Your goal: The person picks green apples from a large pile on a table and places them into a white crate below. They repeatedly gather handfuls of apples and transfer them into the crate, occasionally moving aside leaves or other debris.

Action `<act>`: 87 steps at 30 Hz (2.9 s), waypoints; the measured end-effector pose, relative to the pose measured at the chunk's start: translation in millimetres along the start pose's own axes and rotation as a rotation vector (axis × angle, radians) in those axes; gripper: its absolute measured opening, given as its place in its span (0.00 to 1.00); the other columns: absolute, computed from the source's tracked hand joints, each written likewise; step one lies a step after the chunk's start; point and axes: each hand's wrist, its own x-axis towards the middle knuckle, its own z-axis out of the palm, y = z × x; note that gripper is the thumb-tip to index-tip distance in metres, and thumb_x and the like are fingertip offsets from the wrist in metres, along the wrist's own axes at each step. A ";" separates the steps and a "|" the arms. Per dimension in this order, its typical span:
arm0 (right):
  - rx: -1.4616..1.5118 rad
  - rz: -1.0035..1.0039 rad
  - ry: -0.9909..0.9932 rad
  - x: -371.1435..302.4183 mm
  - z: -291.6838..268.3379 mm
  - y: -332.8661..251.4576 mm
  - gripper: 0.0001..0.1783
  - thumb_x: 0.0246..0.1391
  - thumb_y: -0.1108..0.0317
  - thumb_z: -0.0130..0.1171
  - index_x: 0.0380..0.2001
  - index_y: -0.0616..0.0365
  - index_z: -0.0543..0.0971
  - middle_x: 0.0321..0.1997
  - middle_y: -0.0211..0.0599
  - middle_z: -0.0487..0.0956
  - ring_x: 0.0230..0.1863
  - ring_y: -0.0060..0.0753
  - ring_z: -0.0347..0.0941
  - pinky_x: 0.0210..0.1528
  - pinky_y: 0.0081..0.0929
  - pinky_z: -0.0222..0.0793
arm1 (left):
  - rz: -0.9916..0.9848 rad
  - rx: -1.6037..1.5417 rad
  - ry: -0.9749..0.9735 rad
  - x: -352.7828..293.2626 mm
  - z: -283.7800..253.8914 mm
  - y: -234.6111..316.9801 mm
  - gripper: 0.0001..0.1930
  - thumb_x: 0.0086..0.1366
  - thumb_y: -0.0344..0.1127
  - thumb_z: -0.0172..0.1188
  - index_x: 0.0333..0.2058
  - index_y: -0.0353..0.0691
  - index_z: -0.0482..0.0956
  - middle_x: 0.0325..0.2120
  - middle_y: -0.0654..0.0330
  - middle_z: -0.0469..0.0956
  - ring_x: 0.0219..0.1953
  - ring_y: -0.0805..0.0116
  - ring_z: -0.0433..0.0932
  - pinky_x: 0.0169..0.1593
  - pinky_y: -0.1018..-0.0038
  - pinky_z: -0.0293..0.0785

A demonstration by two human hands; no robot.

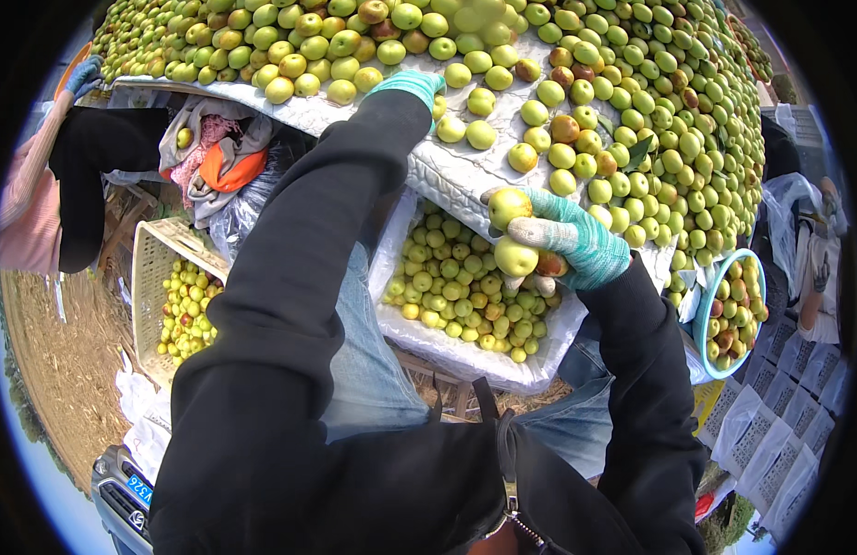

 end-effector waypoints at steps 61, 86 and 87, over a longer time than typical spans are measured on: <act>-1.756 -0.339 1.098 54.7 -90.9 -51.0 0.18 0.52 0.62 0.58 0.47 0.48 0.75 0.49 0.40 0.72 0.51 0.47 0.72 0.46 0.37 0.72 | 0.049 -0.041 -0.148 -21.9 11.5 41.9 0.25 0.60 0.45 0.58 0.55 0.49 0.69 0.47 0.52 0.76 0.50 0.52 0.73 0.52 0.59 0.71; -1.093 0.022 0.370 162.6 -73.3 -123.2 0.60 0.21 0.63 0.81 0.62 0.58 0.61 0.60 0.53 0.68 0.60 0.49 0.67 0.61 0.34 0.64 | -0.158 -1.172 -0.228 58.9 30.0 -4.0 0.26 0.61 0.43 0.62 0.57 0.57 0.67 0.48 0.58 0.71 0.38 0.63 0.77 0.33 0.60 0.82; -1.199 -0.043 0.430 160.6 -66.6 -113.6 0.55 0.20 0.64 0.81 0.59 0.56 0.65 0.55 0.51 0.72 0.55 0.44 0.71 0.51 0.32 0.73 | -0.097 -1.136 -0.235 56.5 32.5 -5.8 0.25 0.61 0.43 0.62 0.57 0.55 0.67 0.49 0.57 0.71 0.41 0.63 0.77 0.36 0.61 0.81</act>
